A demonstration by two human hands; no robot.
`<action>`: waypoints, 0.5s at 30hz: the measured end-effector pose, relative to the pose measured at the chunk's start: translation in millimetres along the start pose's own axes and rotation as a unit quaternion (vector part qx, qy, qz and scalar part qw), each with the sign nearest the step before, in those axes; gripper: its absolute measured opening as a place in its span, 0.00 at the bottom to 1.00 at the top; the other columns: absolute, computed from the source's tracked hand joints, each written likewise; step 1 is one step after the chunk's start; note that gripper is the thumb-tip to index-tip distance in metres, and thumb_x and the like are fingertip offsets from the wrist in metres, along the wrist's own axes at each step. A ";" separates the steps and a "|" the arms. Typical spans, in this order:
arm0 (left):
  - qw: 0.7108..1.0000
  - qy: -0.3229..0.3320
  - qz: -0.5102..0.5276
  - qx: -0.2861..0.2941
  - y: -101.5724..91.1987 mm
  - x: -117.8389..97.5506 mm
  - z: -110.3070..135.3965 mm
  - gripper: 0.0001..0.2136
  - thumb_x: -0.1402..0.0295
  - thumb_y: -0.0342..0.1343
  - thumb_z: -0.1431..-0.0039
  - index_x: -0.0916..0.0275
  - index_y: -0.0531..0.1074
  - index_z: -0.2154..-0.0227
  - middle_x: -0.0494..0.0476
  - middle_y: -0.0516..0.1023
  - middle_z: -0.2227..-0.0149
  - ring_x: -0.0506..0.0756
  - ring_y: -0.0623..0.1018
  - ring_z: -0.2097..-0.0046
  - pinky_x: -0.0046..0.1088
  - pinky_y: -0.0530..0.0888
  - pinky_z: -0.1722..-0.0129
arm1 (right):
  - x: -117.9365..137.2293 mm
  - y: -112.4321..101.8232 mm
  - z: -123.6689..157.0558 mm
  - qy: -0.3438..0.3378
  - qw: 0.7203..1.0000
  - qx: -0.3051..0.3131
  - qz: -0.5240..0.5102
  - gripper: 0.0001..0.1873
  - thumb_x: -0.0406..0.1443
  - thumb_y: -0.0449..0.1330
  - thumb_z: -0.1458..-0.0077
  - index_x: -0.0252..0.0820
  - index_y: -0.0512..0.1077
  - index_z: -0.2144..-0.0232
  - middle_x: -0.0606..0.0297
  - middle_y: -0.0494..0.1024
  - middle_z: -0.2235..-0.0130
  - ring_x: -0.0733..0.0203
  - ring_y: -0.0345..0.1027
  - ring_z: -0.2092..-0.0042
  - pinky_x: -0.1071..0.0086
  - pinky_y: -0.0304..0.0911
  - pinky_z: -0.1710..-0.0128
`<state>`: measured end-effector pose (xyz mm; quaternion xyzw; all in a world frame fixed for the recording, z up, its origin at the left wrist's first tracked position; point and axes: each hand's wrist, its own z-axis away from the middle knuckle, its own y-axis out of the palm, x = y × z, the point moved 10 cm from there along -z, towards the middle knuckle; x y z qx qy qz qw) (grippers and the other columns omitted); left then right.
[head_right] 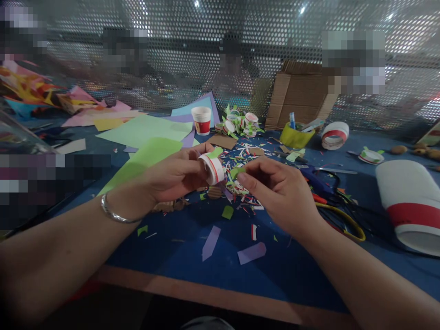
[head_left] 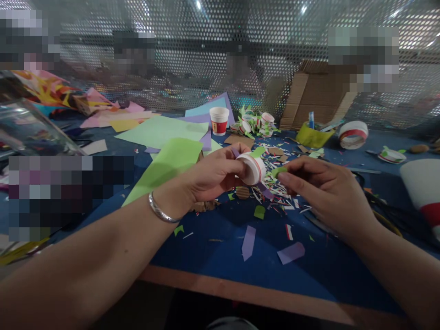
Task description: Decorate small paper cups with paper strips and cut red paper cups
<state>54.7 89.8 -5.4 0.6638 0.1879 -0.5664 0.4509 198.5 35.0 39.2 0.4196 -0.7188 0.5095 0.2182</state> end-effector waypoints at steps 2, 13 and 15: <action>1.000 -0.006 -0.013 0.006 2.1 1.6 0.7 0.13 0.81 0.61 0.53 0.61 0.66 0.68 0.48 0.73 0.72 0.50 0.75 0.69 0.27 0.70 0.68 | 4.3 -0.4 0.3 -0.006 1.000 -0.004 -0.018 0.08 0.40 0.64 0.39 0.47 0.76 0.70 0.71 0.73 0.75 0.65 0.64 0.74 0.68 0.58 0.73; 0.999 -0.008 -0.051 0.012 12.1 7.4 5.1 0.13 0.80 0.62 0.57 0.62 0.66 0.70 0.45 0.72 0.74 0.46 0.71 0.72 0.24 0.65 0.72 | 5.6 4.7 4.5 -0.006 0.999 0.009 -0.040 0.09 0.43 0.65 0.40 0.44 0.77 0.68 0.68 0.75 0.71 0.64 0.66 0.71 0.68 0.60 0.71; 0.998 -0.006 -0.054 0.008 12.4 7.0 5.3 0.13 0.80 0.61 0.57 0.62 0.66 0.70 0.46 0.72 0.74 0.46 0.71 0.72 0.24 0.65 0.72 | 6.3 5.3 4.3 -0.009 0.999 0.011 -0.036 0.09 0.43 0.65 0.40 0.44 0.77 0.68 0.68 0.74 0.71 0.64 0.65 0.71 0.69 0.60 0.71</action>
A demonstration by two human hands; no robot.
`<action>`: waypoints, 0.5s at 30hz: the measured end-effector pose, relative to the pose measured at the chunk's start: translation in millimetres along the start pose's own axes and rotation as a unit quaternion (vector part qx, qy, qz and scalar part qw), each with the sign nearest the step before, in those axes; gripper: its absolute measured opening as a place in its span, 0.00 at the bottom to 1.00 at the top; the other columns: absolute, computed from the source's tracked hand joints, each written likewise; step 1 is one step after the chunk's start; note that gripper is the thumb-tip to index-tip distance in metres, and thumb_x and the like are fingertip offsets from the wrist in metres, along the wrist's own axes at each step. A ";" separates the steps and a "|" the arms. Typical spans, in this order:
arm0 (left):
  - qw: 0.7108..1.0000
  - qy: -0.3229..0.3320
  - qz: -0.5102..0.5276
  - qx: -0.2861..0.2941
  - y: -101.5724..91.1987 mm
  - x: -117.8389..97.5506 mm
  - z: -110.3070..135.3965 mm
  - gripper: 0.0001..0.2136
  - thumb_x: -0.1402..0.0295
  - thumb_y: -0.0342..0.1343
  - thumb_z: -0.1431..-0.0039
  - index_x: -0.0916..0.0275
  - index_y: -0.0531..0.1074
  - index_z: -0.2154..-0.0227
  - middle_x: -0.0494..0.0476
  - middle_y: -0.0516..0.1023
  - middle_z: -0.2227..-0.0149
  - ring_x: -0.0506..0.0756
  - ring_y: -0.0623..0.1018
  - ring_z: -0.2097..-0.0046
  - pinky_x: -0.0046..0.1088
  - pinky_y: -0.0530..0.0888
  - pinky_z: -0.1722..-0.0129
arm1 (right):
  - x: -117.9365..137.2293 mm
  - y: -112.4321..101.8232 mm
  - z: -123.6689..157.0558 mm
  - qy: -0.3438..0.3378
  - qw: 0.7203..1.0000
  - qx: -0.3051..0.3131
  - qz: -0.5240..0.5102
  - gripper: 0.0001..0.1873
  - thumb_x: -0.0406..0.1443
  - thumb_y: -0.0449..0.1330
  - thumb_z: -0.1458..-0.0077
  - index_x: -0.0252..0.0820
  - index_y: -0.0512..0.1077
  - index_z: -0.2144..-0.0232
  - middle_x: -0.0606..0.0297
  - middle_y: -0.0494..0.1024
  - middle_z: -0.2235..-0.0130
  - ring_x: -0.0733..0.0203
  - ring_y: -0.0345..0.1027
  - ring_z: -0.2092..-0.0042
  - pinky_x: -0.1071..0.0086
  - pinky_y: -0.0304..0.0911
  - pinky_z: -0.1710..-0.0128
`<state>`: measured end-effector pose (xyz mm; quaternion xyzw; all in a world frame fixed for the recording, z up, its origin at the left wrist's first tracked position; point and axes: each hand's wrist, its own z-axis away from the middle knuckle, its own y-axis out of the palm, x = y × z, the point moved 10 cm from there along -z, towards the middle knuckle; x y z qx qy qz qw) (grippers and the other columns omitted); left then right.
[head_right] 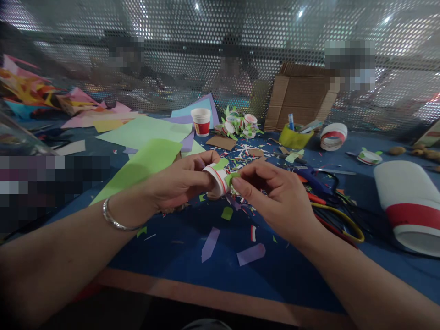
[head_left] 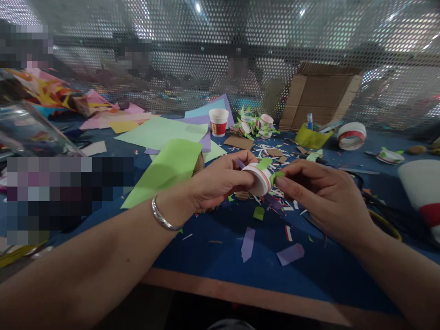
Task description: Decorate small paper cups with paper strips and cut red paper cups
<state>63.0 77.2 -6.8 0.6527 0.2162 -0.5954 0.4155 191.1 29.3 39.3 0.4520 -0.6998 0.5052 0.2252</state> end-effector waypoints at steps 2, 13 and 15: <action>1.000 0.000 -0.001 -0.003 0.0 0.2 0.0 0.13 0.80 0.61 0.58 0.61 0.66 0.70 0.46 0.71 0.74 0.46 0.71 0.73 0.24 0.64 0.72 | 1.0 0.6 -0.3 -0.004 1.000 0.001 0.010 0.08 0.42 0.65 0.40 0.44 0.77 0.68 0.69 0.74 0.72 0.65 0.64 0.71 0.69 0.59 0.71; 1.000 0.005 -0.010 0.001 -1.2 0.6 -0.7 0.12 0.79 0.61 0.58 0.61 0.66 0.70 0.45 0.71 0.74 0.46 0.70 0.74 0.24 0.63 0.74 | -0.3 2.3 0.8 -0.005 1.000 0.016 0.004 0.08 0.42 0.65 0.39 0.45 0.77 0.67 0.68 0.75 0.70 0.64 0.66 0.70 0.69 0.61 0.71; 1.000 0.004 -0.016 0.001 -1.0 0.9 -0.8 0.12 0.80 0.61 0.57 0.61 0.67 0.70 0.45 0.71 0.75 0.45 0.70 0.74 0.23 0.63 0.74 | -0.7 3.3 0.6 -0.002 1.000 0.021 -0.001 0.08 0.43 0.65 0.39 0.45 0.77 0.67 0.68 0.76 0.70 0.64 0.67 0.70 0.70 0.62 0.70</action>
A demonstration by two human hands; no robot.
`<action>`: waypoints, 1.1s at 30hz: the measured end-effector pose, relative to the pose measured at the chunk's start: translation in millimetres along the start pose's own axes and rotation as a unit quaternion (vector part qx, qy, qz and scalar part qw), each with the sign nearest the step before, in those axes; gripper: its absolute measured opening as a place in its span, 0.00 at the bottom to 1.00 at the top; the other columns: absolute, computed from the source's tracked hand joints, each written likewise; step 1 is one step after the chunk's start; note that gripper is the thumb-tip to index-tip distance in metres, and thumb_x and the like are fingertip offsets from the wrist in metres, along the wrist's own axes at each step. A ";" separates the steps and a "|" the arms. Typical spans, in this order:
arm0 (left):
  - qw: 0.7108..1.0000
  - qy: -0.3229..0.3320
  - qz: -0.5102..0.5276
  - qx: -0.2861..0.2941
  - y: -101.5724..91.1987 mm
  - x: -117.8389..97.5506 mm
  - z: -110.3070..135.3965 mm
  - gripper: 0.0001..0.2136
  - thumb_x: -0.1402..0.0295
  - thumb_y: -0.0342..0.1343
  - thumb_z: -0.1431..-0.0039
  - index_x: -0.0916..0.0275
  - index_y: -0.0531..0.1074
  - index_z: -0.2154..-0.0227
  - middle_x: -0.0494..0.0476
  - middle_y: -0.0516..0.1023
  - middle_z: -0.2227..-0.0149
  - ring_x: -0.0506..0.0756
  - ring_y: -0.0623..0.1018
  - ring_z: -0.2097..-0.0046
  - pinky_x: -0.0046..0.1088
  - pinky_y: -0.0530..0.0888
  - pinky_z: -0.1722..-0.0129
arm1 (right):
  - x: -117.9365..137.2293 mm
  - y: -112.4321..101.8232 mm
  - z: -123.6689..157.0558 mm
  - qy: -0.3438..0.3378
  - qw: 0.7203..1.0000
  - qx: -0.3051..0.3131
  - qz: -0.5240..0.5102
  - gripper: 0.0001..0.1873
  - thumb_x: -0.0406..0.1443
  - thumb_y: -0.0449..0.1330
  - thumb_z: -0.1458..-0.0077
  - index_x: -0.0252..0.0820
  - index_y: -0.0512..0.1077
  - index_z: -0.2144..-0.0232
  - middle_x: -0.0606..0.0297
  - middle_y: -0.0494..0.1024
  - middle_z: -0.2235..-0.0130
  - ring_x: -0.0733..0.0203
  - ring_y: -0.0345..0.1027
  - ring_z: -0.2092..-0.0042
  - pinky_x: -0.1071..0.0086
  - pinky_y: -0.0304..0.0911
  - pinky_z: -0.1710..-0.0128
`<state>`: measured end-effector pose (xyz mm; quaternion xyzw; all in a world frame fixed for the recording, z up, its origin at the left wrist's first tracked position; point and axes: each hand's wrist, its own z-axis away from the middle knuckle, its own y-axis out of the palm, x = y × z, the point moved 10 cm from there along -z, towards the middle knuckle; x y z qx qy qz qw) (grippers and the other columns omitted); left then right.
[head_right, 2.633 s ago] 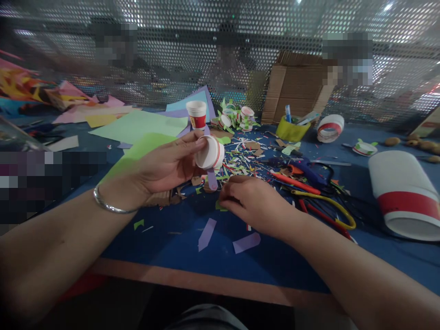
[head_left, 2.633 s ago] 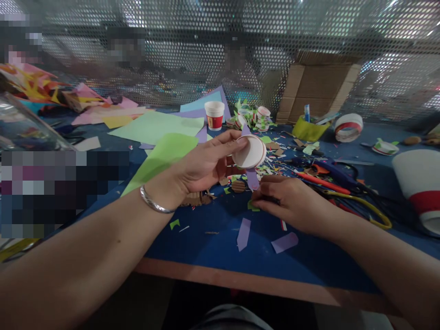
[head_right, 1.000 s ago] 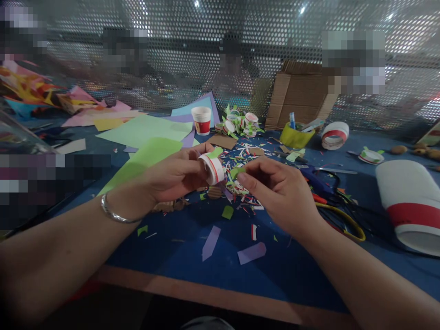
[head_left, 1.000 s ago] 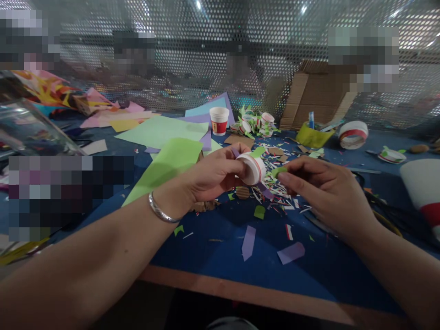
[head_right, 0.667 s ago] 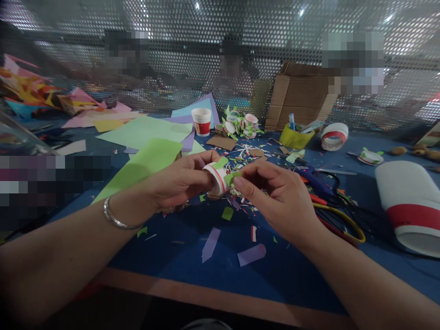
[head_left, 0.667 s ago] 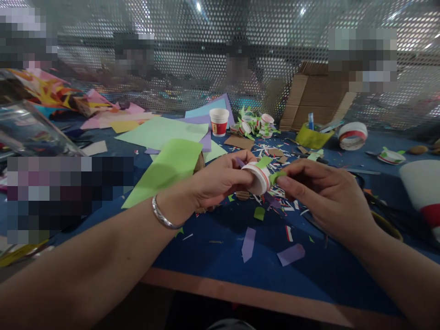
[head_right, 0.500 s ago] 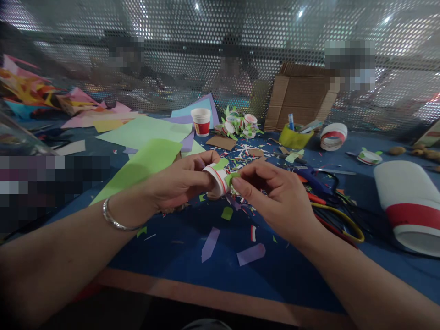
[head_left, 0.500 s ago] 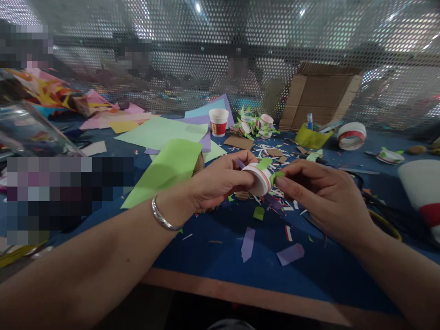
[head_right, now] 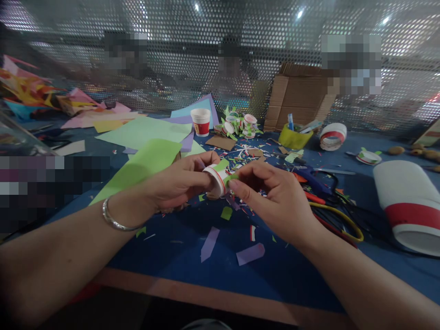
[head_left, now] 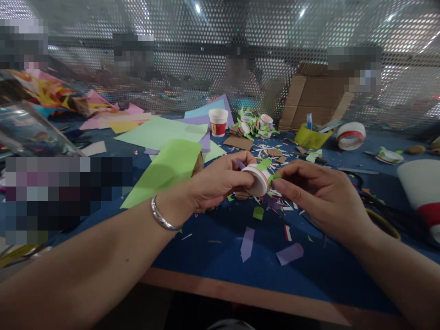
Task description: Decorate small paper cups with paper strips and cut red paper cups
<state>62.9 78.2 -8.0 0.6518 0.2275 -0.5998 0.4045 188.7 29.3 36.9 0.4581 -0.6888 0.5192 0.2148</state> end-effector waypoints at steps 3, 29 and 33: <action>1.000 0.000 -0.010 0.005 1.1 0.0 0.0 0.12 0.80 0.61 0.57 0.62 0.67 0.71 0.45 0.71 0.76 0.45 0.70 0.74 0.23 0.63 0.75 | -1.5 2.2 -0.2 0.007 1.000 0.009 -0.003 0.09 0.43 0.65 0.38 0.45 0.77 0.65 0.67 0.78 0.68 0.63 0.68 0.69 0.69 0.62 0.69; 0.999 -0.002 -0.034 0.019 5.1 0.5 1.4 0.12 0.80 0.61 0.55 0.62 0.65 0.71 0.44 0.71 0.76 0.45 0.69 0.73 0.22 0.62 0.74 | -6.7 17.0 0.1 0.036 0.987 0.065 -0.139 0.07 0.39 0.66 0.37 0.44 0.77 0.67 0.72 0.72 0.72 0.70 0.61 0.72 0.75 0.57 0.72; 0.999 -0.014 -0.031 0.021 4.0 3.2 1.7 0.12 0.79 0.62 0.55 0.61 0.66 0.70 0.45 0.71 0.75 0.45 0.69 0.73 0.23 0.61 0.74 | -7.8 17.2 -0.4 0.041 0.985 0.069 -0.153 0.08 0.40 0.66 0.37 0.44 0.78 0.67 0.71 0.73 0.71 0.70 0.61 0.71 0.75 0.57 0.72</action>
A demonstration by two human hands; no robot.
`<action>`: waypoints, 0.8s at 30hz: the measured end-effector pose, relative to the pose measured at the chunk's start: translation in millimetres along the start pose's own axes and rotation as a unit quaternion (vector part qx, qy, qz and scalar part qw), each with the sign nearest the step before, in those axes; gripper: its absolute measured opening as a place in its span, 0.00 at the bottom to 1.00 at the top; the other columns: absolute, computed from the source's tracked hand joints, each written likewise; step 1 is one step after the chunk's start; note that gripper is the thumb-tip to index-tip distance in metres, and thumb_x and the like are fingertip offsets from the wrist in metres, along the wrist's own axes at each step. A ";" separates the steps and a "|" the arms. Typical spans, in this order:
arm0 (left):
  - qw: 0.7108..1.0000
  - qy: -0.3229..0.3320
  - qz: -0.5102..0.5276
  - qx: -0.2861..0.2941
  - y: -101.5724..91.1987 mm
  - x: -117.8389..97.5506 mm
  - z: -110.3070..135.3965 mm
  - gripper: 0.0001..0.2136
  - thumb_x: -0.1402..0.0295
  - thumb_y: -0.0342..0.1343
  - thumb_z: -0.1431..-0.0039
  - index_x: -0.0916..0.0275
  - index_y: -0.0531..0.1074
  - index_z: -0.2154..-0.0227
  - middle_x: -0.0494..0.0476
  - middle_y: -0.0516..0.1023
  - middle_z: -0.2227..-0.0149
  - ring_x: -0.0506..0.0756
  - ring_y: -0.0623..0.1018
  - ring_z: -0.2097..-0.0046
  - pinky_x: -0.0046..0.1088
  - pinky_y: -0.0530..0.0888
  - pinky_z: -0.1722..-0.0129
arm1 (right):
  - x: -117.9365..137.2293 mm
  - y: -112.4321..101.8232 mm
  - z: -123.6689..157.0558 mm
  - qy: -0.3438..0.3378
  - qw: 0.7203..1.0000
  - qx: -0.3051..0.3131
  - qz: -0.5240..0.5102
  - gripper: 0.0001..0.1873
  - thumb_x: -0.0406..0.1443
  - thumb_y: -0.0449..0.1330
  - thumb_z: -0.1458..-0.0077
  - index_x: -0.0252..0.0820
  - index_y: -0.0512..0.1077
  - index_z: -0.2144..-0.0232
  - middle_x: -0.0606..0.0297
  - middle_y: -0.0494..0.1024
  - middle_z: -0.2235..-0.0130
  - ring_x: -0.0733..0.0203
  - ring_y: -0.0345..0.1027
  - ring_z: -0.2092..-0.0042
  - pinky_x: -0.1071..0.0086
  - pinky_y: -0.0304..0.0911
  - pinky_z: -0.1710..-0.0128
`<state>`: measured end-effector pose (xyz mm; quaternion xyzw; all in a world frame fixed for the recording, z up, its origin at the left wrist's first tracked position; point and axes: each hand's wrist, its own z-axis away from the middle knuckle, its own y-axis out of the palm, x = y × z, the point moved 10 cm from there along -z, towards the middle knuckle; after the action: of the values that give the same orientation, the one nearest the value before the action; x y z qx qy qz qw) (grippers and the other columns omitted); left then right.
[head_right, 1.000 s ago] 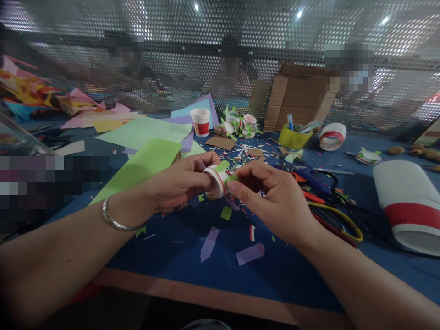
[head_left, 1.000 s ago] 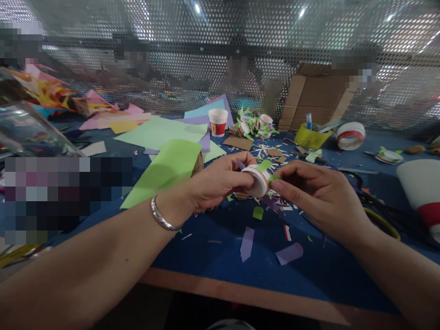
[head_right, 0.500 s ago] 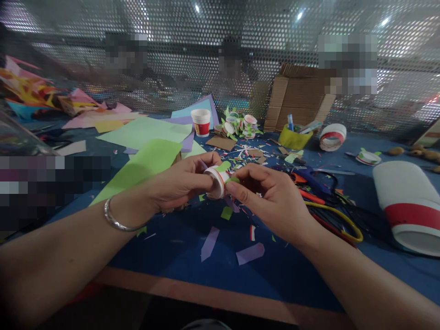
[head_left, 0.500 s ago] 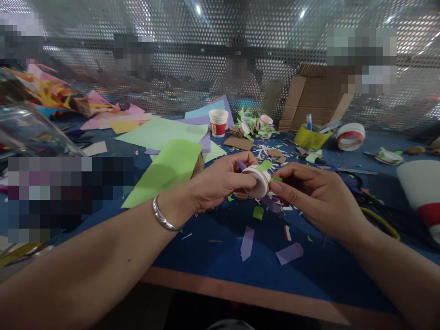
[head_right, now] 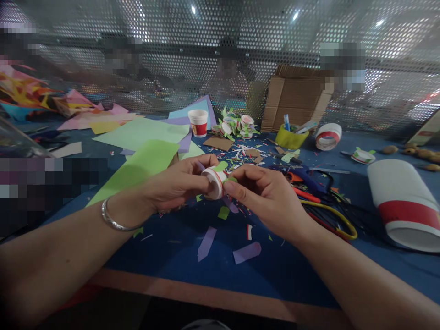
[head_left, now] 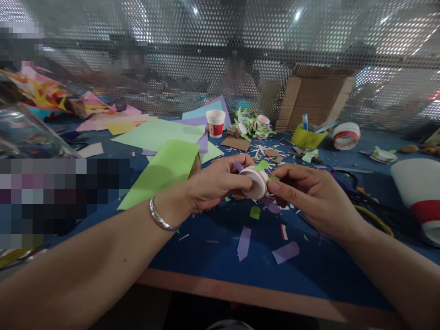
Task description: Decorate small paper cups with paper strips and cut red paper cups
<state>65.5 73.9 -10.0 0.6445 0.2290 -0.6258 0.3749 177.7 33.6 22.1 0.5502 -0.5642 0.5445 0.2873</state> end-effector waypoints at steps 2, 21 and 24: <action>1.000 -0.004 0.001 0.003 -0.2 1.0 -0.1 0.12 0.79 0.63 0.55 0.61 0.67 0.70 0.45 0.71 0.75 0.45 0.69 0.73 0.23 0.61 0.73 | -0.1 -0.4 -0.1 0.001 1.000 0.001 -0.003 0.08 0.40 0.66 0.37 0.44 0.78 0.67 0.71 0.73 0.71 0.70 0.61 0.71 0.75 0.56 0.72; 0.999 -0.015 -0.008 0.032 -2.1 2.5 -2.6 0.13 0.75 0.67 0.55 0.62 0.69 0.69 0.48 0.75 0.73 0.48 0.72 0.71 0.25 0.65 0.70 | -13.4 -0.3 2.4 0.047 0.997 0.009 -0.059 0.13 0.45 0.64 0.36 0.44 0.77 0.69 0.70 0.72 0.73 0.68 0.62 0.72 0.72 0.58 0.72; 0.999 -0.022 0.005 0.040 -1.3 3.4 -1.8 0.15 0.73 0.70 0.55 0.62 0.69 0.68 0.49 0.76 0.72 0.48 0.72 0.71 0.26 0.66 0.69 | -16.6 -1.1 1.4 0.057 0.995 -0.001 -0.081 0.14 0.45 0.64 0.36 0.43 0.77 0.70 0.70 0.72 0.73 0.68 0.61 0.72 0.73 0.58 0.72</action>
<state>66.1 75.5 -13.7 0.6461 0.1921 -0.6465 0.3574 183.0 37.6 6.8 0.5618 -0.5015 0.5491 0.3625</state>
